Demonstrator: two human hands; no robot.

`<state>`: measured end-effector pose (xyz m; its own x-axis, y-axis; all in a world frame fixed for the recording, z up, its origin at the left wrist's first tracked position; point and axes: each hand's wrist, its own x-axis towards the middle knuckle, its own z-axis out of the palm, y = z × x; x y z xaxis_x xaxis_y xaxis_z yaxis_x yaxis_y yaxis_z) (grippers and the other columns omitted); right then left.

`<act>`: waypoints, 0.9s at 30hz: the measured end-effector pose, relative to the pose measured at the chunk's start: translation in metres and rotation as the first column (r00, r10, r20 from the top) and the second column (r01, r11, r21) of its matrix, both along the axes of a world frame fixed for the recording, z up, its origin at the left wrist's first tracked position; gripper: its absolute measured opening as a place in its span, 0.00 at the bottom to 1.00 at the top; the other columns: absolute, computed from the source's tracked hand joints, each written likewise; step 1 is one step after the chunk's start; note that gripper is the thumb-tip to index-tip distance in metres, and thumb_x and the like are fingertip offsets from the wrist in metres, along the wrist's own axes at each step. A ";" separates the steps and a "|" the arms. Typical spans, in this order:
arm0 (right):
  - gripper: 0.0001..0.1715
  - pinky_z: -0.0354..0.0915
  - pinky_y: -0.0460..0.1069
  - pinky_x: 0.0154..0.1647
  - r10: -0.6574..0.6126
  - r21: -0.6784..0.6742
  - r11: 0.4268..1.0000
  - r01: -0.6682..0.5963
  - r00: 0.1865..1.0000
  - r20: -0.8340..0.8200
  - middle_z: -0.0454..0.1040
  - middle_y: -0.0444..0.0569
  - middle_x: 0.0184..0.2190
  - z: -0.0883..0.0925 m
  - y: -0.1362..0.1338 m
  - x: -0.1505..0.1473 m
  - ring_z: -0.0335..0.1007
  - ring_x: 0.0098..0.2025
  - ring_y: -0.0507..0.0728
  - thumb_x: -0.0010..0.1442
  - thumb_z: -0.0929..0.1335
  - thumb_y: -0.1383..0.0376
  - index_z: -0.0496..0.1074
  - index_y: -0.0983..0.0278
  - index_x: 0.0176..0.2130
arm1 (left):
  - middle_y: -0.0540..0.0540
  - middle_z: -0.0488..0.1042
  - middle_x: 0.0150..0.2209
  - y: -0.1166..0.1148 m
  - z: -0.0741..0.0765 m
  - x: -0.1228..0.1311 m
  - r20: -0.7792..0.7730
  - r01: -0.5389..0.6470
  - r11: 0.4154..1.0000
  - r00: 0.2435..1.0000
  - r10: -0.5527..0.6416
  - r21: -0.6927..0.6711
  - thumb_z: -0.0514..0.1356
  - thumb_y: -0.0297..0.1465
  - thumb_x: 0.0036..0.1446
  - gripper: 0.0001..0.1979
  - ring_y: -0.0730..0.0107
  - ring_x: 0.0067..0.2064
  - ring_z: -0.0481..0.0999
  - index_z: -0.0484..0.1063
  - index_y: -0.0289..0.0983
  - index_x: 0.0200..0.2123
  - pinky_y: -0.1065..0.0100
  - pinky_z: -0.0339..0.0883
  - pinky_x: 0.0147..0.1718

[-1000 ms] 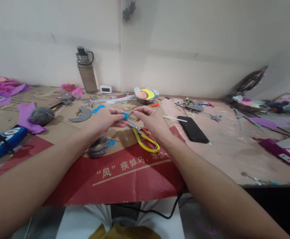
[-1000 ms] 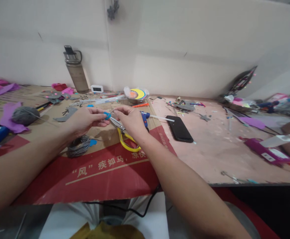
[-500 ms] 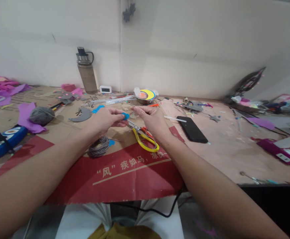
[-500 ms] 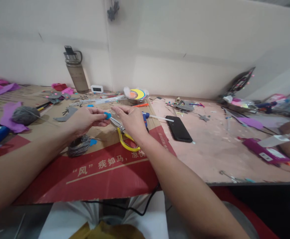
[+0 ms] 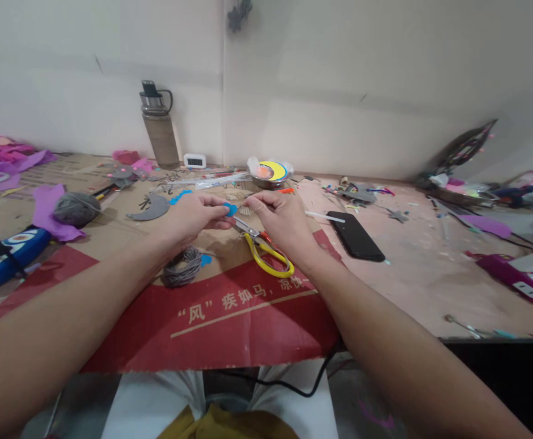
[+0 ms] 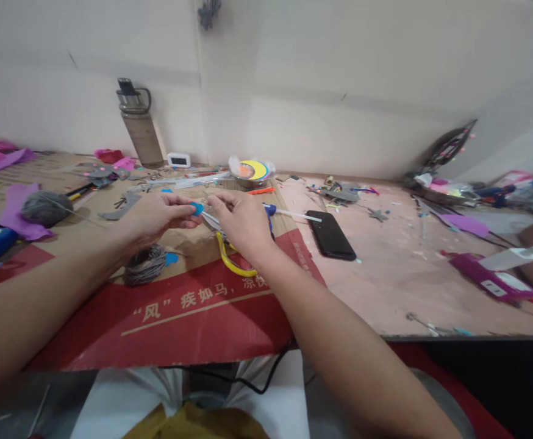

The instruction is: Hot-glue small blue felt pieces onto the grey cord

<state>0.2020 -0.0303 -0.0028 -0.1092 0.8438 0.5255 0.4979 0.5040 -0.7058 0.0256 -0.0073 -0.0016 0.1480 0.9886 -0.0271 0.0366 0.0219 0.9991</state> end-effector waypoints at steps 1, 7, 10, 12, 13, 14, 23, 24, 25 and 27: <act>0.14 0.57 0.48 0.33 -0.014 0.029 1.000 0.011 0.997 0.080 0.75 0.45 0.27 0.000 -0.001 0.000 0.66 0.30 0.53 0.62 0.64 0.61 0.77 0.62 0.32 | 0.44 0.79 0.27 0.000 0.000 0.000 -0.004 0.001 1.000 1.000 -0.001 0.002 0.66 0.25 0.48 0.03 0.68 0.30 0.79 0.75 0.36 0.26 0.68 0.76 0.33; 0.15 0.55 0.48 0.34 -0.030 0.082 0.997 -0.001 0.925 0.379 0.74 0.47 0.29 -0.002 -0.001 -0.002 0.65 0.32 0.53 0.63 0.63 0.64 0.73 0.62 0.27 | 0.44 0.78 0.26 -0.001 -0.002 0.002 -0.049 -0.009 0.999 0.999 0.011 0.041 0.68 0.26 0.47 0.03 0.68 0.28 0.78 0.75 0.35 0.26 0.67 0.75 0.33; 0.14 0.57 0.49 0.35 -0.046 0.088 0.996 0.011 0.910 0.411 0.74 0.48 0.30 -0.003 0.000 -0.001 0.66 0.33 0.54 0.63 0.63 0.63 0.73 0.62 0.29 | 0.45 0.78 0.25 -0.002 -0.002 0.002 -0.070 -0.003 0.998 0.998 0.007 0.062 0.68 0.27 0.46 0.04 0.68 0.28 0.78 0.76 0.36 0.27 0.68 0.75 0.32; 0.14 0.57 0.49 0.36 -0.051 0.090 0.996 0.014 0.904 0.424 0.74 0.48 0.30 -0.003 0.000 0.000 0.66 0.33 0.54 0.64 0.62 0.63 0.73 0.62 0.30 | 0.45 0.78 0.25 -0.003 -0.001 0.002 -0.077 -0.002 0.997 0.997 0.008 0.072 0.68 0.27 0.46 0.04 0.68 0.28 0.78 0.76 0.36 0.27 0.68 0.74 0.32; 0.14 0.57 0.49 0.36 -0.052 0.091 0.996 0.014 0.901 0.431 0.74 0.48 0.30 -0.002 -0.001 0.000 0.67 0.34 0.54 0.64 0.62 0.64 0.73 0.62 0.30 | 0.44 0.78 0.25 -0.003 -0.001 0.003 -0.081 -0.001 0.997 0.997 0.007 0.076 0.68 0.27 0.46 0.03 0.68 0.28 0.78 0.77 0.35 0.27 0.68 0.74 0.32; 0.14 0.57 0.49 0.36 -0.053 0.093 0.996 0.013 0.897 0.440 0.74 0.49 0.30 -0.002 -0.001 0.000 0.67 0.34 0.54 0.64 0.62 0.64 0.73 0.62 0.30 | 0.44 0.78 0.25 -0.003 0.000 0.003 -0.086 0.003 0.997 0.996 0.004 0.079 0.68 0.26 0.46 0.03 0.68 0.28 0.78 0.77 0.35 0.27 0.68 0.74 0.32; 0.15 0.54 0.50 0.33 -0.093 0.103 0.994 0.046 0.851 0.517 0.74 0.50 0.31 0.000 -0.002 -0.001 0.65 0.33 0.55 0.64 0.62 0.63 0.75 0.62 0.31 | 0.43 0.79 0.27 -0.004 0.000 0.002 -0.142 0.035 0.996 0.990 -0.023 0.082 0.68 0.28 0.46 0.04 0.66 0.29 0.79 0.78 0.35 0.30 0.65 0.74 0.34; 0.16 0.53 0.50 0.32 -0.097 0.105 0.993 0.049 0.846 0.524 0.74 0.50 0.31 0.000 -0.002 -0.001 0.64 0.32 0.55 0.64 0.62 0.63 0.75 0.62 0.31 | 0.43 0.79 0.27 -0.004 -0.001 0.002 -0.145 0.038 0.996 0.989 -0.025 0.084 0.67 0.27 0.47 0.04 0.66 0.29 0.79 0.78 0.35 0.30 0.64 0.75 0.34; 0.16 0.52 0.50 0.32 -0.102 0.109 0.993 0.051 0.842 0.530 0.74 0.50 0.30 0.000 -0.002 -0.001 0.64 0.32 0.55 0.65 0.62 0.63 0.75 0.62 0.31 | 0.43 0.79 0.27 -0.004 0.000 0.002 -0.145 0.037 0.996 0.989 -0.025 0.085 0.67 0.27 0.47 0.04 0.66 0.29 0.78 0.78 0.35 0.30 0.64 0.75 0.35; 0.16 0.51 0.50 0.31 -0.110 0.115 0.992 0.056 0.836 0.538 0.73 0.50 0.30 -0.001 -0.002 -0.001 0.63 0.31 0.54 0.65 0.62 0.62 0.75 0.62 0.31 | 0.43 0.79 0.26 -0.006 0.001 0.003 -0.141 0.032 0.996 0.990 -0.021 0.079 0.66 0.26 0.47 0.04 0.67 0.29 0.78 0.78 0.35 0.30 0.64 0.75 0.35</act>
<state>0.2013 -0.0325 -0.0034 -0.3309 0.8141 0.4771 0.8298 0.4918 -0.2637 0.0290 -0.0128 -0.0010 0.1745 0.9842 0.0301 0.1760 -0.0613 0.9825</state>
